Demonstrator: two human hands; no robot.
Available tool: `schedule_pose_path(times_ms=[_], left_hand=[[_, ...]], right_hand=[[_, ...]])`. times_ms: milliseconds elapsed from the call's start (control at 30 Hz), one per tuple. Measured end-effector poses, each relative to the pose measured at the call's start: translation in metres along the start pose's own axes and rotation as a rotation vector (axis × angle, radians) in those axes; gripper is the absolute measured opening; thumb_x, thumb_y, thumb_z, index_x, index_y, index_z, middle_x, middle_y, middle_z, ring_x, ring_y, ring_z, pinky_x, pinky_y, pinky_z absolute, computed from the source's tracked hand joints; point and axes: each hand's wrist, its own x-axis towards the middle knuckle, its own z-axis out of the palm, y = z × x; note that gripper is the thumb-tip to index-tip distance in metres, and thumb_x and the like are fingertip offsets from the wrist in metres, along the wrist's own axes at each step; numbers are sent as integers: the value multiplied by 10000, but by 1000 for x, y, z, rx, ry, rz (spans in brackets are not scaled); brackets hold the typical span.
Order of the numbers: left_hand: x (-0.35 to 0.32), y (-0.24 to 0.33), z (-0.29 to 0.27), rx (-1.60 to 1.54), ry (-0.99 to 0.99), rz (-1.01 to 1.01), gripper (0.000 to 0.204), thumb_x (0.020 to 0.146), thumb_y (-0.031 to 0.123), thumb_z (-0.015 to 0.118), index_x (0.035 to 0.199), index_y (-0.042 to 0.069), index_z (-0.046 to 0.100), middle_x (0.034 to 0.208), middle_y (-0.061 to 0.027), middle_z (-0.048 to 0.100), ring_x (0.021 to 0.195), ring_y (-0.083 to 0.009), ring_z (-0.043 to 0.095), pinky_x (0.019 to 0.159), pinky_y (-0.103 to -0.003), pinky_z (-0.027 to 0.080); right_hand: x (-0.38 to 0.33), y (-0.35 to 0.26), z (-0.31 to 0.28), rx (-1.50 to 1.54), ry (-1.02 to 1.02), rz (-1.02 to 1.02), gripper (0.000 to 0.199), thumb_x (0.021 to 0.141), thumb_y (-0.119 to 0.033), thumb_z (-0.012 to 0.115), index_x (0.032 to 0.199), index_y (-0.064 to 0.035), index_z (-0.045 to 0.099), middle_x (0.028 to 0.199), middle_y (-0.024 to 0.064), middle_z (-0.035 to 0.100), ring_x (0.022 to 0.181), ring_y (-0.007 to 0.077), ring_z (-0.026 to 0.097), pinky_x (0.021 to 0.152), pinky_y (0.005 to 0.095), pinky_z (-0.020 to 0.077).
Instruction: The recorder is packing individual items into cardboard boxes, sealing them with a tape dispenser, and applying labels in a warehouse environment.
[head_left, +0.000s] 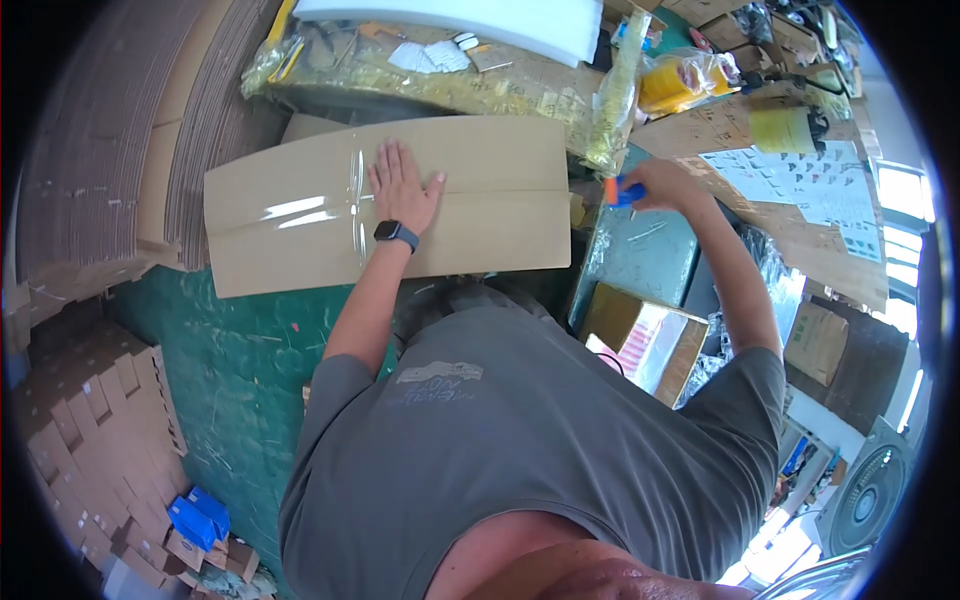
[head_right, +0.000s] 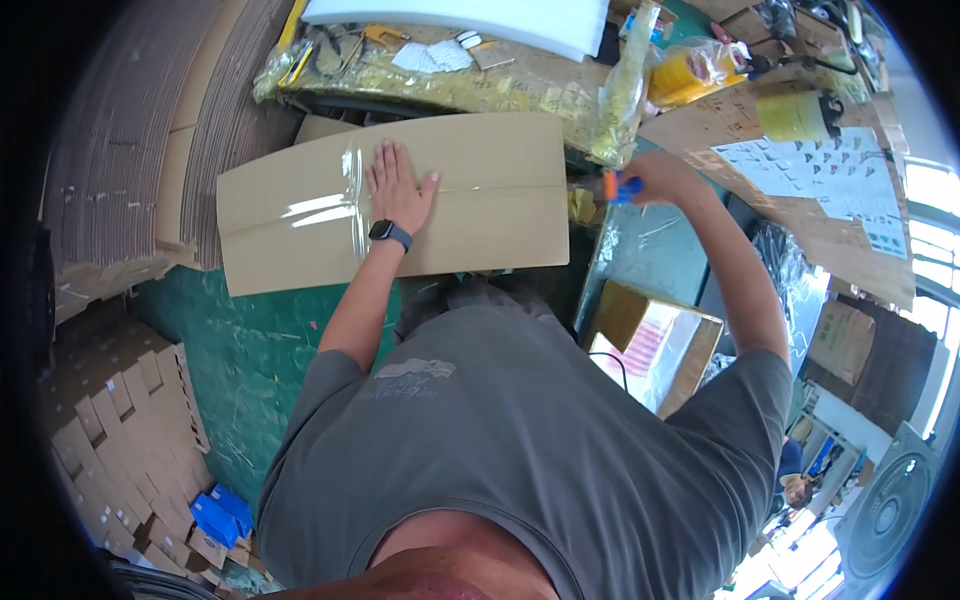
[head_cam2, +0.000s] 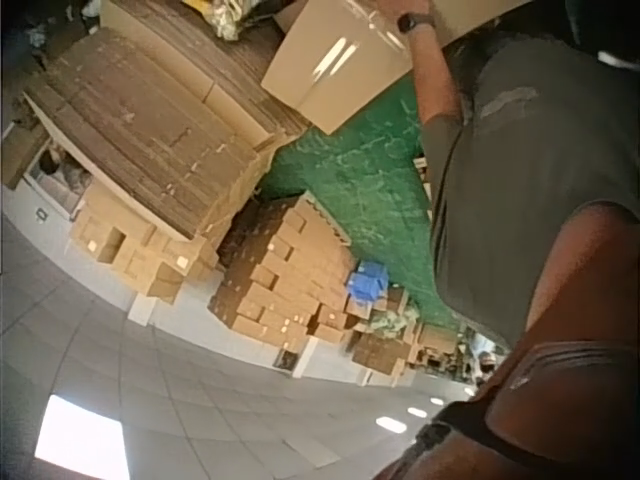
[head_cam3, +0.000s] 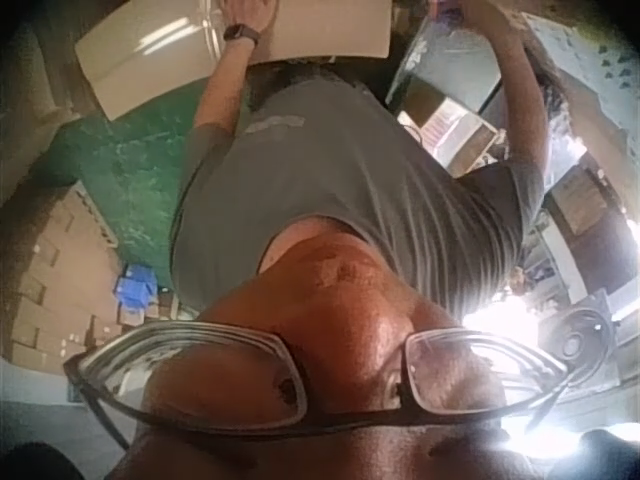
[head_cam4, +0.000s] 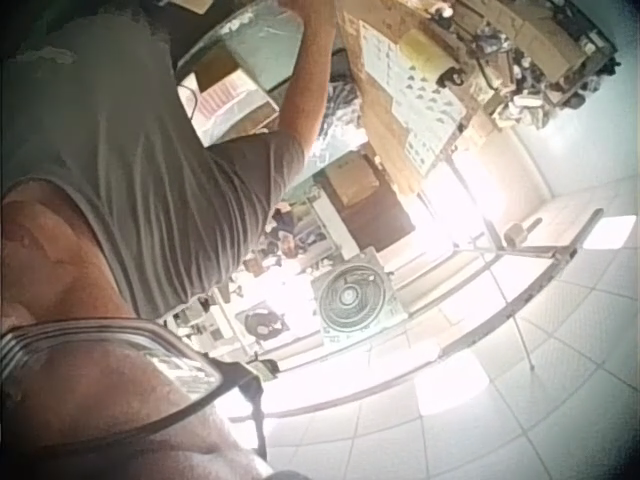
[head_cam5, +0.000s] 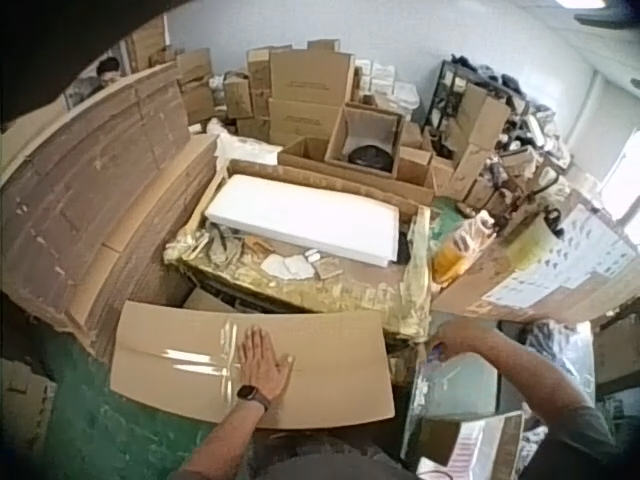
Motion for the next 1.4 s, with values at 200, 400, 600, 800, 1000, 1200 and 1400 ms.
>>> schedule_pose_path(times_ms=[200, 400, 600, 800, 1000, 1200, 1400], left_hand=[[5, 3, 8, 55, 17, 36, 905, 974, 565, 569, 1578, -66, 333, 1668, -259, 301, 1577, -397, 216, 1280, -578, 132], [0, 7, 0, 58, -61, 35, 911, 970, 560, 564, 1580, -74, 325, 1673, -284, 274, 1578, -421, 201, 1277, -585, 117], [3, 13, -1, 28, -62, 32, 916, 973, 540, 567, 1587, -81, 291, 1682, -294, 239, 1589, -427, 154, 1280, -585, 93], [4, 2, -3, -60, -99, -6, 921, 965, 509, 590, 1592, -88, 274, 1684, -311, 217, 1592, -436, 140, 1276, -600, 79], [-9, -52, -15, -302, -76, 113, 981, 918, 492, 663, 1599, -79, 250, 1685, -296, 226, 1585, -443, 161, 1287, -576, 95], [-23, -325, -65, 52, 103, -319, 923, 918, 437, 687, 1582, -80, 307, 1661, -291, 297, 1567, -414, 243, 1283, -541, 168], [-3, -440, -131, -249, -215, -777, 777, 1040, 601, 441, 1327, -105, 593, 1367, -347, 603, 1328, -492, 543, 1115, -527, 432]], right_hand=[[99, 36, 117, 120, 248, -183, 370, 708, -245, 844, 1059, -149, 776, 1019, 134, 756, 976, 369, 711, 864, 483, 572], [167, 15, 179, 328, 186, -132, 386, 714, -392, 857, 986, -125, 794, 985, 182, 758, 938, 398, 719, 838, 514, 572], [146, 48, 81, 431, 781, 162, 693, 900, -308, 766, 1473, -40, 482, 1265, 271, 659, 1154, 447, 637, 967, 503, 521], [181, -19, 72, 799, 828, 410, 767, 985, -456, 632, 1573, -55, 345, 1376, 344, 588, 1235, 509, 595, 1040, 550, 492], [141, -179, 91, 572, 865, 835, 811, 998, -604, 539, 1578, -70, 348, 1374, 277, 587, 1199, 489, 617, 986, 551, 524], [157, -178, 98, 474, 935, 939, 749, 1034, -580, 478, 1561, -55, 389, 1378, 293, 588, 1219, 470, 611, 1005, 558, 508], [162, -141, 143, 563, 720, 1161, 615, 1075, -521, 380, 1455, -50, 491, 1328, 297, 634, 1099, 488, 674, 975, 579, 524]])
